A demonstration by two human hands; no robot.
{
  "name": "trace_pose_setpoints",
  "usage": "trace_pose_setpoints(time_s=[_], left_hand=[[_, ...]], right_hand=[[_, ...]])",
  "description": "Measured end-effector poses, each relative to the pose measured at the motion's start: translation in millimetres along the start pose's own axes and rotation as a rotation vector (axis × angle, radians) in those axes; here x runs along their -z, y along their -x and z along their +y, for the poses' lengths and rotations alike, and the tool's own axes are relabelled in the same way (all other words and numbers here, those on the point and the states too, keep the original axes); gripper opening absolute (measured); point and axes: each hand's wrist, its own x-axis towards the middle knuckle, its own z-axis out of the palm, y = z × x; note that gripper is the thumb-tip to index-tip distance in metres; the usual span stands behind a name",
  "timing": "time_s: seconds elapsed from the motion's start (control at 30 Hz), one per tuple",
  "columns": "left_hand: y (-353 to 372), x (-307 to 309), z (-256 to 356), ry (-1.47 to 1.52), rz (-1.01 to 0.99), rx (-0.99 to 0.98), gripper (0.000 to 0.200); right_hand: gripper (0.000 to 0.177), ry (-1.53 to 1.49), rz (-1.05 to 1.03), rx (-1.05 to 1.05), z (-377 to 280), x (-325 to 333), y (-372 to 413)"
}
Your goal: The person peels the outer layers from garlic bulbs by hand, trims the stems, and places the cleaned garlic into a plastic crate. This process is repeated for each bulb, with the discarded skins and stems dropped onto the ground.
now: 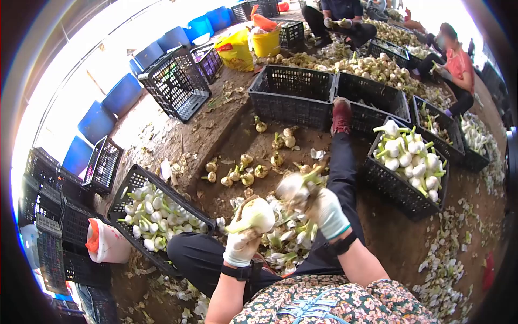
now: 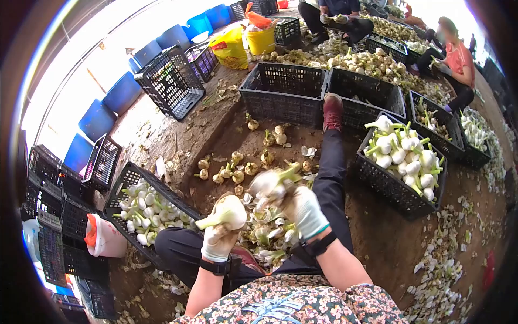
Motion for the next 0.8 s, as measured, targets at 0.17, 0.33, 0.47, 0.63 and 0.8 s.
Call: trace_pose_setpoints(time_s=[0.17,0.33,0.47,0.63,0.8], left_hand=[[3.0,-3.7,17.4,-0.284,0.104,-0.032,0.092],[-6.7,4.0,2.1,-0.886,0.114,-0.099,0.085],[-5.6,3.1,3.7,-1.251,0.068,-0.148,0.076],[-6.1,3.0,1.8,-1.191,0.035,-0.079,0.077],[-13.6,10.0,-13.8,-0.692,0.282,-0.234,0.065]], right_hand=[[0.048,2.204,0.098,0.577,-6.9,17.9,-0.7],[0.028,1.861,-0.407,0.515,8.7,-85.8,27.8],[0.025,2.096,-0.489,0.527,10.7,-93.8,23.8],[0.028,2.334,-0.492,0.536,20.2,-91.9,18.0],[0.026,1.889,-0.113,0.411,28.3,-68.6,2.0]])
